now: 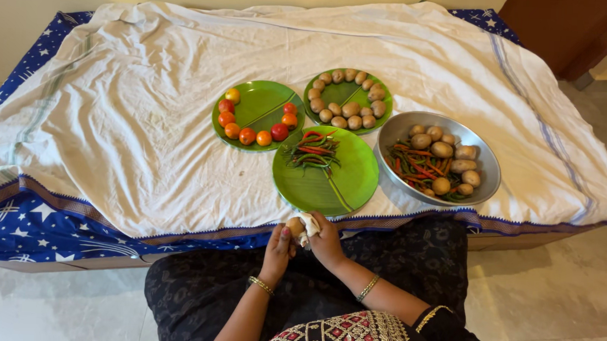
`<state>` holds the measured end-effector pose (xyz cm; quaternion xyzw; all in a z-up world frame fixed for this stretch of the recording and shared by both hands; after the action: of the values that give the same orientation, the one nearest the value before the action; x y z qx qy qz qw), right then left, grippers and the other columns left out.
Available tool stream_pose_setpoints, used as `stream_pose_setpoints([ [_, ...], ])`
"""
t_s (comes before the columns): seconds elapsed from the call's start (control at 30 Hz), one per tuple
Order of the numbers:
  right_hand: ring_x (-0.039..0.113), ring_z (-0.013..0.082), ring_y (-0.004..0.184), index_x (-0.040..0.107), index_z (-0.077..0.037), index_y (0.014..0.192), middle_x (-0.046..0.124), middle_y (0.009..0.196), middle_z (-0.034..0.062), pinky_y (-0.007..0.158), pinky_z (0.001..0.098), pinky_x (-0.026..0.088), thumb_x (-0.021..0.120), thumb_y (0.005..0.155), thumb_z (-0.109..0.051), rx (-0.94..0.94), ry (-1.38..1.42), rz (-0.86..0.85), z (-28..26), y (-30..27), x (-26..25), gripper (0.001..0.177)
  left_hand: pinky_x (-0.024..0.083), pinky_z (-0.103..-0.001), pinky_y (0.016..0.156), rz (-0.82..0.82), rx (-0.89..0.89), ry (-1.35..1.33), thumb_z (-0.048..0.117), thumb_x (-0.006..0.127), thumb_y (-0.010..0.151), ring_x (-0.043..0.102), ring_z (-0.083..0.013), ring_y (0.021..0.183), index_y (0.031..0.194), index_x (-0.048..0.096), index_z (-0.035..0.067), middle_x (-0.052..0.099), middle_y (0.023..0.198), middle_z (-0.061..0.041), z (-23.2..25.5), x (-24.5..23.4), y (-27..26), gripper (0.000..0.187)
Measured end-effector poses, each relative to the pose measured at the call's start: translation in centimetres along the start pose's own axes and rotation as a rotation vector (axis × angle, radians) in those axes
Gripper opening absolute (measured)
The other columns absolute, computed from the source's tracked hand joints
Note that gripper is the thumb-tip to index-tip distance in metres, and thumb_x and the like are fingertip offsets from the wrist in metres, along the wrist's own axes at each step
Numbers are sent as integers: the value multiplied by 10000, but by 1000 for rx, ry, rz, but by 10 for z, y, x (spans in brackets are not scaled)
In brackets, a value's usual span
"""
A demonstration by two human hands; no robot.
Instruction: The person sits on the floor and peels small potatoes using a white cloth. They pick potatoes from a metal bowl, rub them with the cloth to remove the skin, and place the peeled potatoes onto a green plate.
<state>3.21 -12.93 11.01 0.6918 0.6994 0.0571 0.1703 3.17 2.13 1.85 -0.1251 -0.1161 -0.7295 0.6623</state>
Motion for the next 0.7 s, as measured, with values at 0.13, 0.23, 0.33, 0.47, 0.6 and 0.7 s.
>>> stream_pose_setpoints([
  [0.13,641,121,966,598,-41,1248,686,1066,65,831,273,526,655,1023,-256,8,191,-58,-1,-6,4,316,423,-183,580,41,77,76,237,606,1006,489,-45,654,1285,580,64,638,910,7,34,18,-13,329],
  [0.23,610,106,952,555,-82,1306,634,1109,36,784,255,517,694,954,-336,160,397,-137,5,-9,2,456,505,-216,695,32,269,344,37,696,899,558,-90,780,1344,611,68,621,1004,-41,71,38,-24,454],
  [0.33,590,87,923,552,-87,1290,609,1084,26,746,249,521,706,922,-423,269,436,-172,15,-10,-2,522,522,-252,752,14,440,637,-63,701,810,564,-135,838,1339,674,95,582,1148,-56,99,53,-36,553],
  [0.47,623,75,874,598,-82,1250,651,1021,13,723,229,526,589,932,-566,428,363,-86,43,-13,-11,580,495,-256,697,1,307,615,11,783,817,520,-124,745,1330,677,128,572,1077,-32,101,64,-32,537],
  [0.6,588,129,687,609,-24,1131,646,863,44,587,270,476,551,979,-586,521,488,-24,75,-17,-26,585,479,-255,685,-33,267,612,41,789,854,498,-123,726,1353,677,129,575,1006,-22,87,73,-29,519],
  [0.7,614,105,702,646,-28,1109,665,868,30,608,260,495,566,976,-565,525,532,21,88,-18,-36,558,476,-252,688,-62,247,599,55,775,867,492,-119,734,1361,663,121,559,1002,-18,77,78,-27,511],
])
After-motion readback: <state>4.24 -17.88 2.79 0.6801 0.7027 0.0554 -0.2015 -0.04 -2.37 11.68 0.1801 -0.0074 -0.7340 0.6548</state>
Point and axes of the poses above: each hand's wrist, its own y-axis towards the middle knuckle, its own x-axis out of the palm, z = x × y, the point moved 4 cm from there along y, towards the middle knuckle
